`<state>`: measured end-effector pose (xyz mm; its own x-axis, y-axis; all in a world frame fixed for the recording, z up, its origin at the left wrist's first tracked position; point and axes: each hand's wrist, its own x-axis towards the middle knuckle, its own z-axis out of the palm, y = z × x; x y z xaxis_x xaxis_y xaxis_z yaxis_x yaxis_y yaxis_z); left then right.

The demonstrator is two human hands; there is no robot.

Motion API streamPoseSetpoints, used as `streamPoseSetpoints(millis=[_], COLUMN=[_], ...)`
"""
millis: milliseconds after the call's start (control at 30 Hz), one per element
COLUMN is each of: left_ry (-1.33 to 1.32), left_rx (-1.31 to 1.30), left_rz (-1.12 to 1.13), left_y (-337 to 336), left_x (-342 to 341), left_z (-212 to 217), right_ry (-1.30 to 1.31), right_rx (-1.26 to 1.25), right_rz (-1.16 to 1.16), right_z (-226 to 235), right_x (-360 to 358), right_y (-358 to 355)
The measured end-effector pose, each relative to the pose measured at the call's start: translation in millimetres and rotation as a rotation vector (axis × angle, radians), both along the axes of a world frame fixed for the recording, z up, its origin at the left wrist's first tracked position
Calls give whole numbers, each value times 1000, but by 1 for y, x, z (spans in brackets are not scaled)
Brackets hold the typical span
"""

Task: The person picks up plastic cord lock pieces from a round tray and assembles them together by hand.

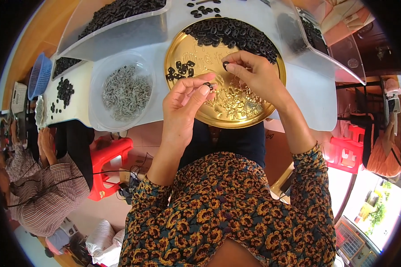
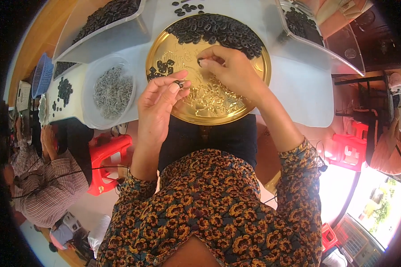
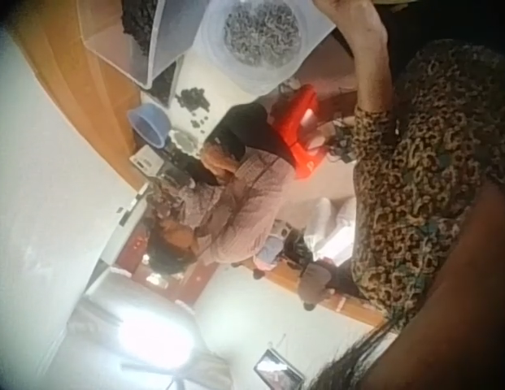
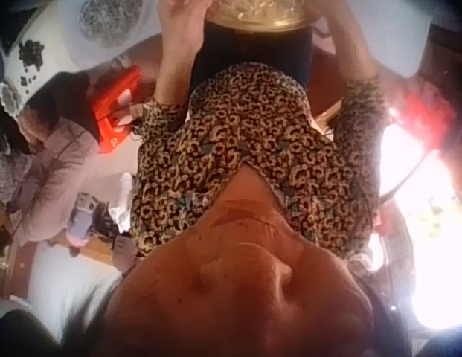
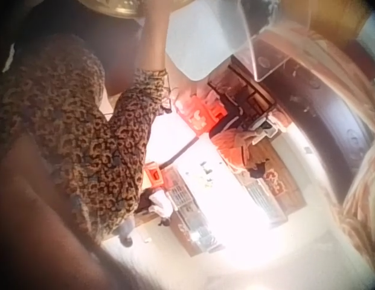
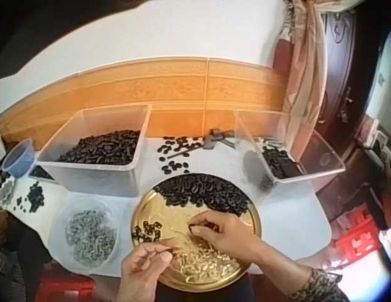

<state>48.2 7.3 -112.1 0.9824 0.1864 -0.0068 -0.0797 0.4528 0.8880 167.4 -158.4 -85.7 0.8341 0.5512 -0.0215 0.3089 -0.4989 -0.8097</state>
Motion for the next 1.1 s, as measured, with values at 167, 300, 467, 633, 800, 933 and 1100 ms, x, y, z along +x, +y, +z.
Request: streamPoseSetpoints(millis=[167, 300, 467, 633, 800, 933, 1100], left_ry=[-81, -91, -108, -105, -115, -143, -171], left_rx=[-90, -109, -87, -78, -76, -16, 63], left_rz=[-2, -13, -2, -18, -16, 13, 65], left_y=[-7, -9, -11, -13, -14, -18, -27], left_x=[2, -1, -5, -7, -9, -10, -8], left_z=[0, 4, 12, 18, 19, 18, 15], right_ry=[472, 549, 541, 542, 515, 496, 276], right_rx=[427, 673, 838, 865, 908, 901, 829], right_rz=[-26, -36, -47, -58, -49, -68, -186], right_z=[0, -7, -8, -9, -13, -12, -13], right_x=[-25, -38, -52, -57, -62, -66, -73], right_y=[-4, -3, -4, -8, -7, -4, 5])
